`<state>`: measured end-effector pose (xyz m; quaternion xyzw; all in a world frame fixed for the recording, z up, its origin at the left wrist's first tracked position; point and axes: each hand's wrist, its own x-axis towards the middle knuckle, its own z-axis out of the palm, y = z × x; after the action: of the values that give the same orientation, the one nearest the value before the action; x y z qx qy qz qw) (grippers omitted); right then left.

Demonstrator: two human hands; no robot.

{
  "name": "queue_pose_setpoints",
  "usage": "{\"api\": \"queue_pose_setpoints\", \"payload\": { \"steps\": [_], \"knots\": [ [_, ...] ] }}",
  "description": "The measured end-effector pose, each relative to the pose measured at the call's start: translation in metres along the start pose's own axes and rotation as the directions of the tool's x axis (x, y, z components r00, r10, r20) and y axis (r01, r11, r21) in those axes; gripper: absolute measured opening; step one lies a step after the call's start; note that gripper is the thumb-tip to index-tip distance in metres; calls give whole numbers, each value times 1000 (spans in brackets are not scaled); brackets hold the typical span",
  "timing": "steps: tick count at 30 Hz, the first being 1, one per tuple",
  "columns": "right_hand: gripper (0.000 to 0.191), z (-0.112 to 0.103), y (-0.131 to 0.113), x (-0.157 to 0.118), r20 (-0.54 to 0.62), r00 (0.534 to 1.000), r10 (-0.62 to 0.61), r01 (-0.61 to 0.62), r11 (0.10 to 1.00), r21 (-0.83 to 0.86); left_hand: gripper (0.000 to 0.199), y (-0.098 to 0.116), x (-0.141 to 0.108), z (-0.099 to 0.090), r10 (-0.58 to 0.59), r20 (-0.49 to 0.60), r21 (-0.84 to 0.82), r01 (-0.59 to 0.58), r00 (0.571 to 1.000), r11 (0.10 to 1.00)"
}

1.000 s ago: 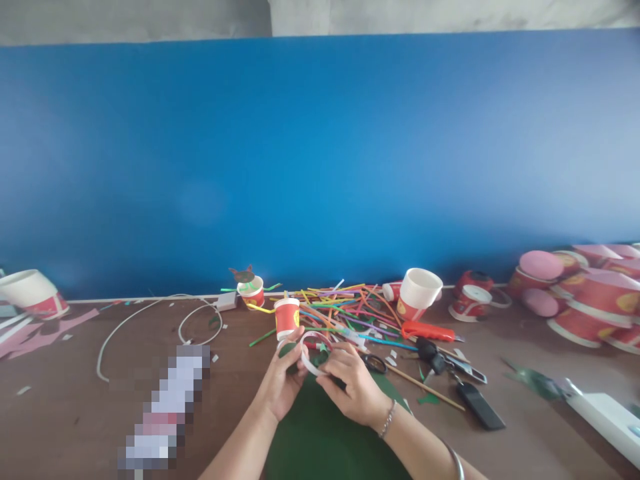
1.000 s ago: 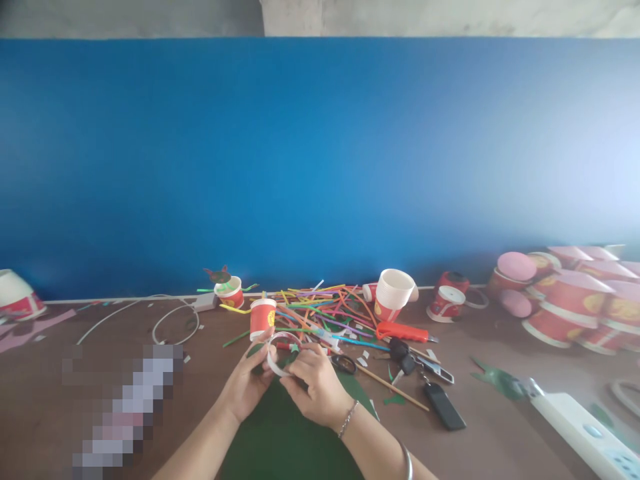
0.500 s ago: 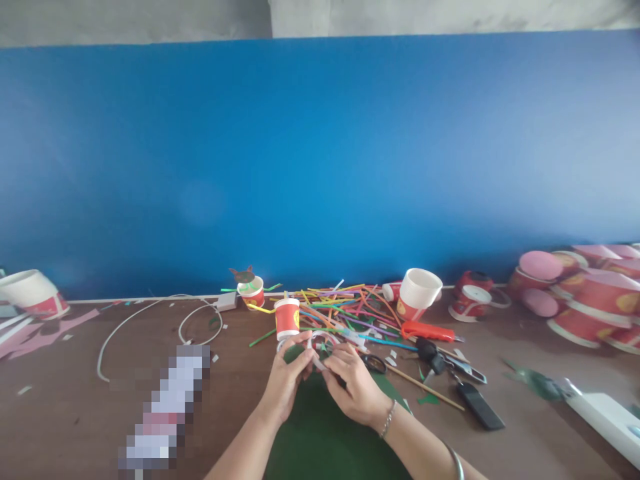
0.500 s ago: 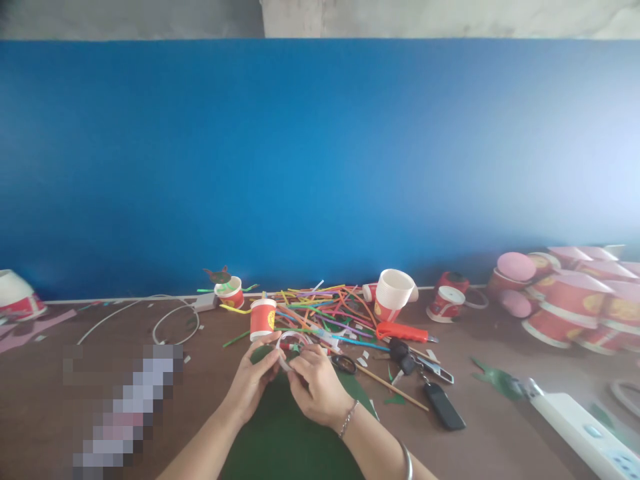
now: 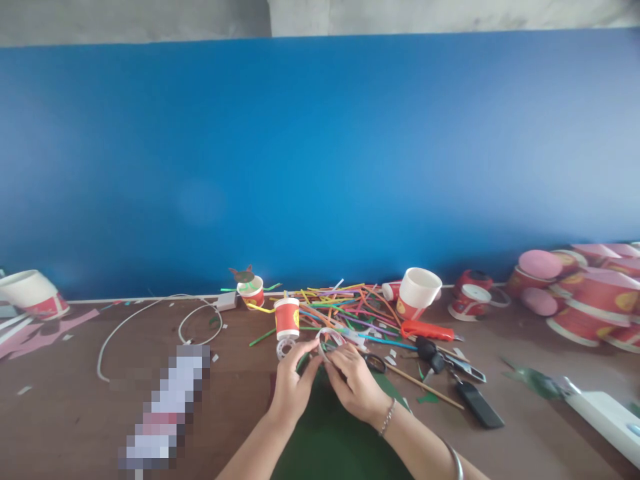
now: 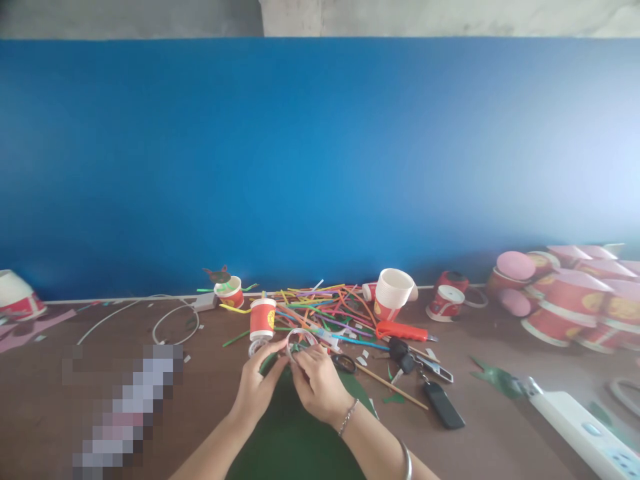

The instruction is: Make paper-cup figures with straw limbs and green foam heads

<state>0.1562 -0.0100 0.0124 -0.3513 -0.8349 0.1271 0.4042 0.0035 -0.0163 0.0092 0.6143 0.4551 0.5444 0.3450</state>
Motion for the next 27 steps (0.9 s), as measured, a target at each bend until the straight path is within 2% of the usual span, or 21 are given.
{"api": "queue_pose_setpoints", "payload": {
  "steps": [12,16,18,22,25,27],
  "knots": [
    [19,-1,-3,-1,-26,1000,-16,16,1000,-22,27,-8,-2,-2,187,39,108,-190,982,976],
    [15,-4,-2,1,-84,996,-42,32,992,-126,33,-5,-1,-4,315,160,176,-341,935,923],
    [13,-7,-2,1,-103,993,-50,31,983,-179,31,-4,-2,-3,331,234,219,-381,914,898],
    [12,-10,-5,1,-153,986,-60,19,967,-253,19,-3,-2,-1,245,277,265,-319,929,910],
    [25,-9,-6,-3,-288,951,-110,16,950,-311,11,-1,-3,1,143,177,218,-180,974,959],
    [33,-7,-6,-5,-314,941,-127,25,951,-308,11,2,-3,3,64,84,142,-76,994,987]
  ]
}}
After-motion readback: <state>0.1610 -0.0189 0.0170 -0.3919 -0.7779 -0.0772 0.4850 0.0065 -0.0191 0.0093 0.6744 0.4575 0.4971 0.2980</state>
